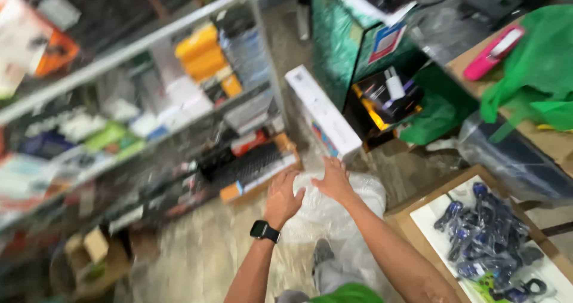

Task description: The person takes a router box from a retail shelf, then wraps a large monitor box in bubble wrap on a work desk, folding the wrap around the box and tucking the edges. They move chairs and other product boxes aside while working and finally set the router box on the desk next to a laptop.

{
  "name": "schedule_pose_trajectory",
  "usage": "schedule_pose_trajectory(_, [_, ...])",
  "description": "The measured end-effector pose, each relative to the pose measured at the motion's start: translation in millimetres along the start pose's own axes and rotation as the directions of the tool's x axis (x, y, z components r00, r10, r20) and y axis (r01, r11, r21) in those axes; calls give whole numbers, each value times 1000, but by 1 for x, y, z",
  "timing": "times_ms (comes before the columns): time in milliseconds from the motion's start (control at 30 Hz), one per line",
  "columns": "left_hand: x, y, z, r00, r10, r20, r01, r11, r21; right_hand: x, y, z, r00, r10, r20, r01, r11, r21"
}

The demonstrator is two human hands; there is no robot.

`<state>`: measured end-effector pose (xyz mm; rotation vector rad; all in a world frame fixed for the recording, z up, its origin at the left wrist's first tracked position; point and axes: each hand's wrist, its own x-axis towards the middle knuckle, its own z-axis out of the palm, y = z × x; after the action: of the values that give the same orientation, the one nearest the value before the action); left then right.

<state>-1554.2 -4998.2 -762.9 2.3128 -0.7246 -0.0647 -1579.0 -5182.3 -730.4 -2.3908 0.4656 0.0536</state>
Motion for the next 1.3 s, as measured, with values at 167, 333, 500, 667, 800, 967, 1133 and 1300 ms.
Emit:
schedule_pose_trajectory(167, [101, -18, 28, 977, 110, 181, -116, 993, 23, 64, 34, -5, 966, 256, -24, -256, 967, -2])
schedule_pose_trajectory(333, [188, -54, 71, 859, 335, 388, -363, 932, 0, 125, 73, 29, 898, 428, -107, -418, 903, 98])
schedule_pose_trajectory(500, [238, -108, 124, 700, 380, 605, -448, 893, -42, 164, 104, 98, 789, 573, -220, -543, 819, 184])
schedule_pose_trajectory(667, [244, -174, 192, 485, 359, 797, -576, 818, -18, 163, 136, 192, 670, 709, -220, -662, 704, 257])
schedule_pose_trajectory(800, [235, -201, 258, 364, 377, 852, -715, 699, -3, 125, 169, 268, 503, 835, -222, -721, 547, 425])
schedule_pose_trajectory(967, [238, -202, 320, 210, 337, 918, -896, 442, 42, 52, 201, 348, 375, 918, -130, -801, 391, 452])
schedule_pose_trajectory(1133, [265, -202, 397, 202, 498, 843, -935, 354, 16, 57, 260, 435, 301, 945, -126, -785, 320, 530])
schedule_pose_trajectory(1300, [284, -192, 464, 212, 343, 915, -947, 303, 106, 33, 332, 494, 182, 958, -219, -642, 285, 712])
